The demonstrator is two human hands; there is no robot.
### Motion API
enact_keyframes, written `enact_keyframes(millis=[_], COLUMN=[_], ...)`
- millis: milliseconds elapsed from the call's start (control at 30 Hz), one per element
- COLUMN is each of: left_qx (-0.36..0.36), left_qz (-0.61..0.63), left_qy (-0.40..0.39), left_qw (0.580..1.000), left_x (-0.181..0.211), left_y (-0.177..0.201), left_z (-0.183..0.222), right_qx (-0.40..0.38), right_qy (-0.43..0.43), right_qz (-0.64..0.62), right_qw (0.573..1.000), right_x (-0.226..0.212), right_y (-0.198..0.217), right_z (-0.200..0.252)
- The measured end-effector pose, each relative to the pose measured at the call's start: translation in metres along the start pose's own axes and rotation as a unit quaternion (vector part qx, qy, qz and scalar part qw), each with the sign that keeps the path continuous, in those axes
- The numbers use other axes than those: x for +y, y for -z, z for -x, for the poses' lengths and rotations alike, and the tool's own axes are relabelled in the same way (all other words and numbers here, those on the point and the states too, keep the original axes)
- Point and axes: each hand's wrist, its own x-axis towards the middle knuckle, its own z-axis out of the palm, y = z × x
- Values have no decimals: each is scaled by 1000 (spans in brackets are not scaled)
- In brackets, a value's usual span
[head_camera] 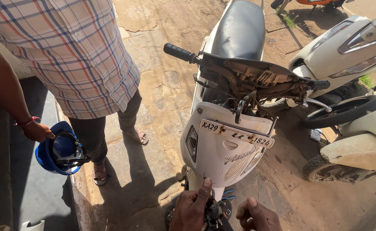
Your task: The recorder is replacing the ignition lock and wiring on a white scooter.
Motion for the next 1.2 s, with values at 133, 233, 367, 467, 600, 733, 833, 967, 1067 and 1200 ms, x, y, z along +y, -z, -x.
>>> enact_keyframes(millis=[133,233,367,467,600,733,833,967,1067,1200], left_qx=[-40,-72,-94,-149,-28,-100,-73,-105,-166,-110], left_qz=[-29,-35,-31,-27,-233,-250,-227,-213,26,384], left_qy=[-7,-4,15,-75,-432,-307,-371,-207,49,187], left_qw=[999,997,995,986,871,913,897,949,984,897], left_x=[-18,-42,-42,-39,-105,-75,-89,-41,-36,-24], left_y=[-11,-18,-12,-13,-17,-16,-23,-20,-19,-13], left_z=[-4,-11,-3,6,-7,-8,-5,4,-8,-3], right_qx=[-43,-130,-78,-13,28,45,48,53,68,5], right_qy=[-104,-121,-134,-137,-121,-143,-145,-109,-67,-23], right_qz=[-112,-231,-397,-408,-369,-384,-375,-388,-370,-273], right_qw=[987,957,905,903,921,911,914,913,924,962], right_x=[-7,-29,-34,23,16,18,15,12,-35,-74], right_y=[-25,-38,-49,-51,-58,-57,-57,-51,-44,-34], right_z=[-12,1,7,-12,-16,-23,-14,-11,12,34])
